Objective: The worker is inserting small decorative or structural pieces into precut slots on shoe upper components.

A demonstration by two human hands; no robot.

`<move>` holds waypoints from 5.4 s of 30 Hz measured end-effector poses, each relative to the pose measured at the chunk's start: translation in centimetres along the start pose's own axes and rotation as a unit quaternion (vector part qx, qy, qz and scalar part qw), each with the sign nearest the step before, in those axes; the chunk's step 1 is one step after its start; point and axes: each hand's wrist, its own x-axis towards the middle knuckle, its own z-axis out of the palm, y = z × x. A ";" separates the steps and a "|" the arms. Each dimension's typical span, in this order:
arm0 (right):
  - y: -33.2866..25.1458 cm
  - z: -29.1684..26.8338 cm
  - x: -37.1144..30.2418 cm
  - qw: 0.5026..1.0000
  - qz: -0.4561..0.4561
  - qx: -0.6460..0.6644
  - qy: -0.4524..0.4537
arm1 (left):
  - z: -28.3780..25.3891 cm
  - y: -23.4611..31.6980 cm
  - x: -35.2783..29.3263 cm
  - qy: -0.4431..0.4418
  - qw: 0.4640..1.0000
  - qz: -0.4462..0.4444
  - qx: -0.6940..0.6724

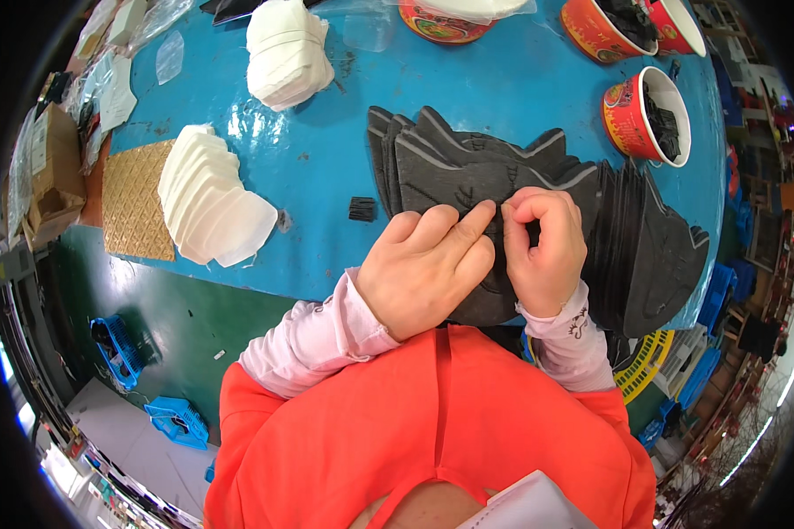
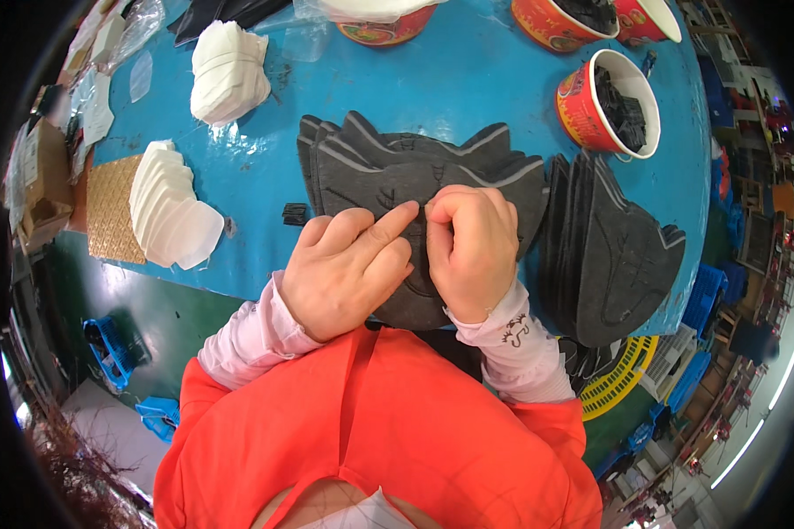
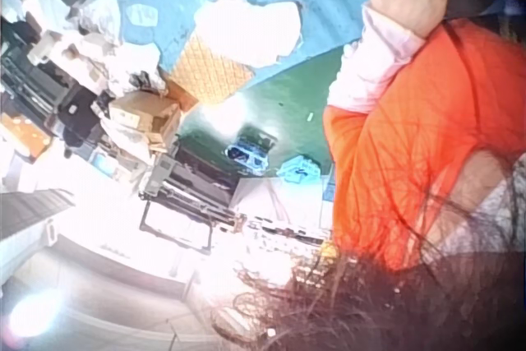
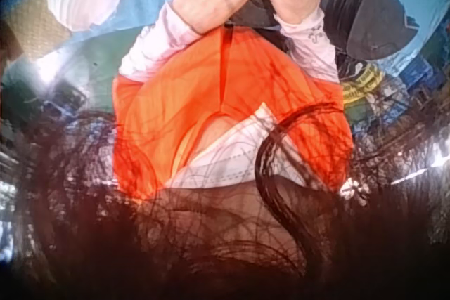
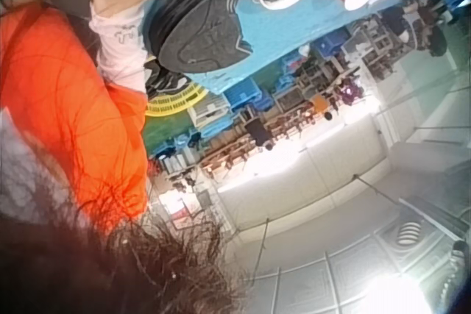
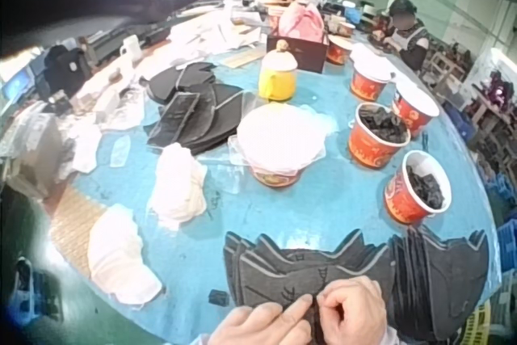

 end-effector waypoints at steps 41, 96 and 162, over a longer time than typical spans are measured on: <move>-4.3 -4.0 -5.1 0.811 0.253 0.513 -0.121 | 0.2 2.4 -2.3 0.095 0.929 -0.053 -0.353; -0.6 -1.1 -3.2 0.970 -0.050 -0.236 -0.005 | 0.2 0.4 -1.1 -0.003 0.999 -0.022 -0.045; 0.4 -1.8 -0.9 0.990 -0.108 -0.046 -0.083 | 0.1 0.8 -2.3 -0.005 0.999 0.042 -0.024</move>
